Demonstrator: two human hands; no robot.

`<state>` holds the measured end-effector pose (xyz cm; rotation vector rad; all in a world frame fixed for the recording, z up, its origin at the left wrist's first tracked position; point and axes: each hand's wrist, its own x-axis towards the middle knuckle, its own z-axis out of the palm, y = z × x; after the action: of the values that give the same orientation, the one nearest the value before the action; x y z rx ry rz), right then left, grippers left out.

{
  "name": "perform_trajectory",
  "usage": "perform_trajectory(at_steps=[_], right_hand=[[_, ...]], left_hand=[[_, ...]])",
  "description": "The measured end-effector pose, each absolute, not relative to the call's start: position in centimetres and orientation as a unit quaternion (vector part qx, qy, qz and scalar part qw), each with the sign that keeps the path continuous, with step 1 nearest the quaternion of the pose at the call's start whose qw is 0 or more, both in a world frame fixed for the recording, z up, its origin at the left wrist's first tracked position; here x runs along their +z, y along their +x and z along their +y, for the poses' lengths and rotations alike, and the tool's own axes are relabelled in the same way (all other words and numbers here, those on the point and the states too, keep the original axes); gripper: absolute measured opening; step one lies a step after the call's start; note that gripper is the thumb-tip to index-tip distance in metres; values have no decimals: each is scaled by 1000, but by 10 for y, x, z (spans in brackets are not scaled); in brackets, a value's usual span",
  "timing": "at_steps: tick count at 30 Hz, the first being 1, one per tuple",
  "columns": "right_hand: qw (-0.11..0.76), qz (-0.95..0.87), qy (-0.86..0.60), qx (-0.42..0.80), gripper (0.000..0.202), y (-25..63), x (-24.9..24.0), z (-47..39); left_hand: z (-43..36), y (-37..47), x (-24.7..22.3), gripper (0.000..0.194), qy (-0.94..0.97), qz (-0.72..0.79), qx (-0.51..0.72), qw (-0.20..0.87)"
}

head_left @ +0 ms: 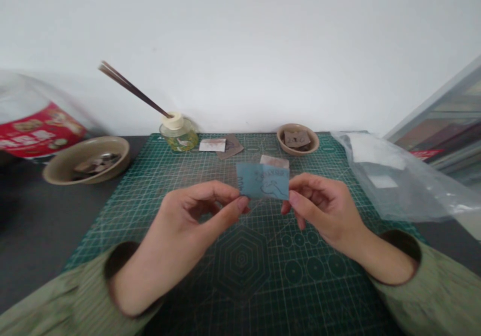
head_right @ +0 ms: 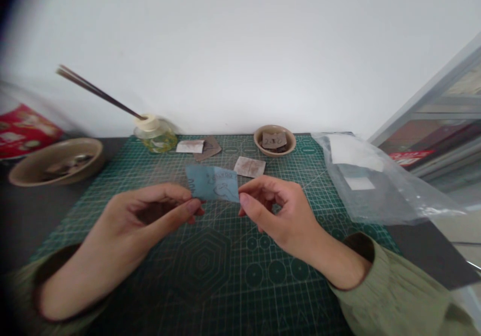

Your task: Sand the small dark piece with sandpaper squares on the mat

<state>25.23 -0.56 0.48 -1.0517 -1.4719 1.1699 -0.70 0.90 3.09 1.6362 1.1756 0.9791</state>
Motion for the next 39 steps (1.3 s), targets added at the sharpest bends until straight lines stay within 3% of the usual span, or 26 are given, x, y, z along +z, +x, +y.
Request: perform_trajectory(at_steps=[6,20,23,28,33,39], right_hand=[[466,-626,-424,459,29,257,3,-8],[486,-626,-465,396,15,252,4,-5],[490,-651,-469,340,7,253,6,-5],[490,-673,-473,289,14,252,9,-6],[493,-673,-484,262,11,252,7,-6],[481,-683,-482,264,11,254,6,-6]], left_hand=[[9,-8,29,20,664,465,387,440],[7,-9,21,14,652,468,434,409],[4,-11,20,8,683,436,454,371],[-1,-10,25,13,747,420,451,251],[-2,-9,25,13,763,411,455,205],[-1,-11,22,11,745,424,444,261]])
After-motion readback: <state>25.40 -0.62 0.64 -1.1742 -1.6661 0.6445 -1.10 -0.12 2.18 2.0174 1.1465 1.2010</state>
